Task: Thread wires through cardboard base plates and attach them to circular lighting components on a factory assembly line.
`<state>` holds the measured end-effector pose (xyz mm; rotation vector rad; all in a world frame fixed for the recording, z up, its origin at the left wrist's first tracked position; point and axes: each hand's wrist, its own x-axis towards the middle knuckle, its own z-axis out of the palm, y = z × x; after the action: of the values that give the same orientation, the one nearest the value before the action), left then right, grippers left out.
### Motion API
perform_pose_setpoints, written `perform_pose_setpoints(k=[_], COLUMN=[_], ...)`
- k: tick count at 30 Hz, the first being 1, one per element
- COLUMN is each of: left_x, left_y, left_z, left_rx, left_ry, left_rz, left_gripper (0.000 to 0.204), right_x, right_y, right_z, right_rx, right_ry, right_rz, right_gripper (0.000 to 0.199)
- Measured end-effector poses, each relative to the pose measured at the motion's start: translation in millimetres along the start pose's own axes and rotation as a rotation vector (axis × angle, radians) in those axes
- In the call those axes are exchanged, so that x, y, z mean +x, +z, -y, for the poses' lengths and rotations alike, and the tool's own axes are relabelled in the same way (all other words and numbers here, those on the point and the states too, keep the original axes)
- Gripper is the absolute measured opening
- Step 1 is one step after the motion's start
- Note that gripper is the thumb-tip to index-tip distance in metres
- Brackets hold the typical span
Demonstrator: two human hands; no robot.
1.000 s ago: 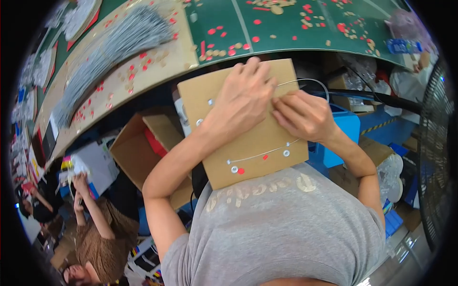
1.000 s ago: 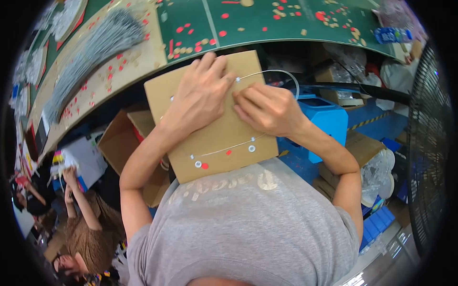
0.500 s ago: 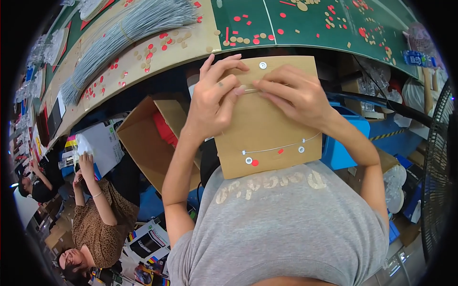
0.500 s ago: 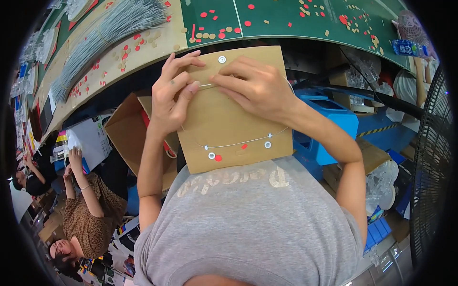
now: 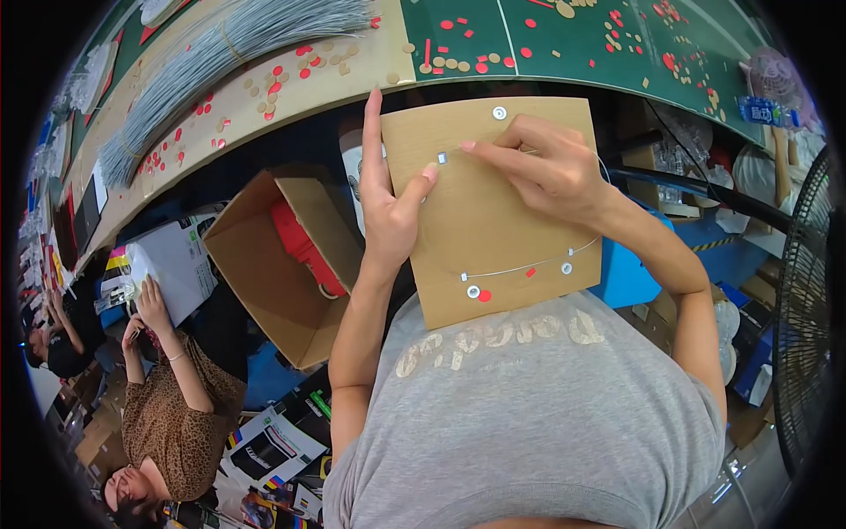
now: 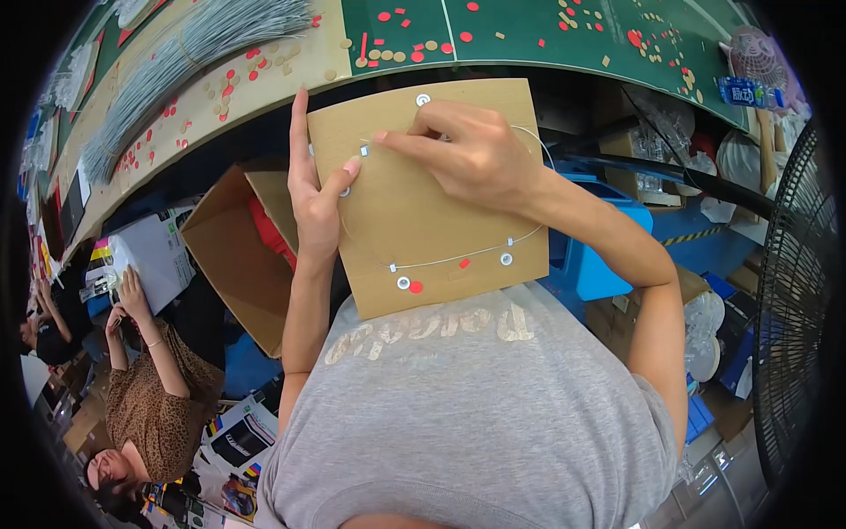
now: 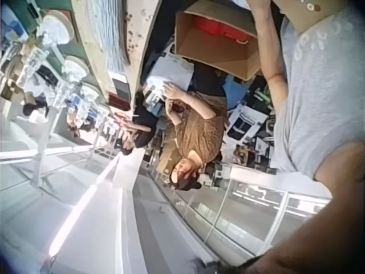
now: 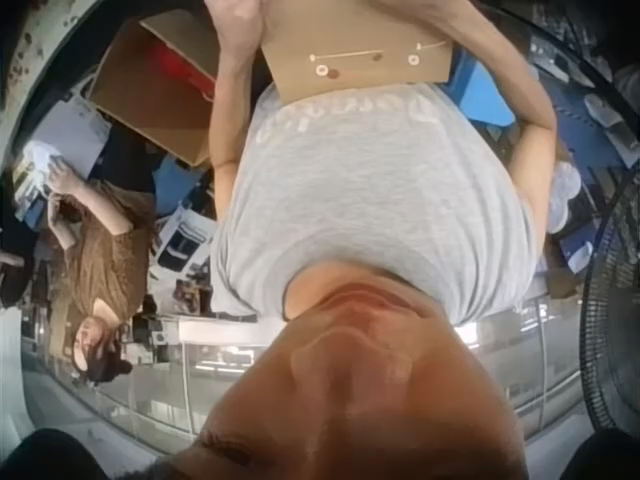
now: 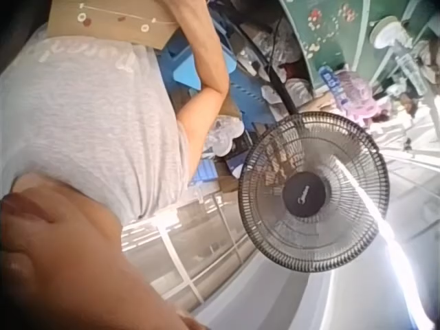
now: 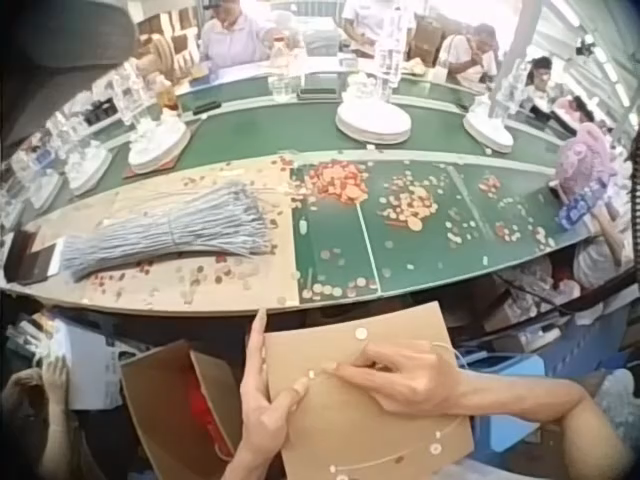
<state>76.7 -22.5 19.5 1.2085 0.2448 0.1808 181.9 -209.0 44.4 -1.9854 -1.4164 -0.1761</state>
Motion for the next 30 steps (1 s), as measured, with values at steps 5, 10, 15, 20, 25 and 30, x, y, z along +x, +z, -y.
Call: perform_pose_setpoints(k=[5, 10, 15, 20, 25, 30], left_x=[2.9, 4.3, 5.3, 7.0, 5.3, 7.7], left_y=[-3.0, -4.6, -2.4, -4.9, -3.8, -0.9], left_z=[5.4, 0.7, 1.3, 2.1, 2.7, 0.1], left_rx=[0.051, 0.028, 0.025, 0.035, 0.038, 0.032], left_ry=[0.045, -0.033, -0.014, -0.004, -0.006, -0.037], left_rz=[-0.013, 0.027, 0.015, 0.020, 0.021, 0.019], left_gripper=[0.083, 0.081, 0.079, 0.079, 0.079, 0.079], right_x=[11.1, 12.7, 18.4, 23.7, 14.8, 13.7], right_y=[-11.3, -16.5, -17.2, -15.7, -18.9, -14.4], right_z=[1.5, 1.0, -0.8, -5.7, -7.1, -11.2], right_rx=[-0.147, -0.264, -0.326, -0.313, -0.273, -0.258], right_ry=[-0.180, -0.257, -0.341, -0.408, -0.386, -0.422], right_rz=[0.205, 0.303, 0.337, 0.363, 0.318, 0.297], right_gripper=[0.050, 0.051, 0.052, 0.054, 0.056, 0.056])
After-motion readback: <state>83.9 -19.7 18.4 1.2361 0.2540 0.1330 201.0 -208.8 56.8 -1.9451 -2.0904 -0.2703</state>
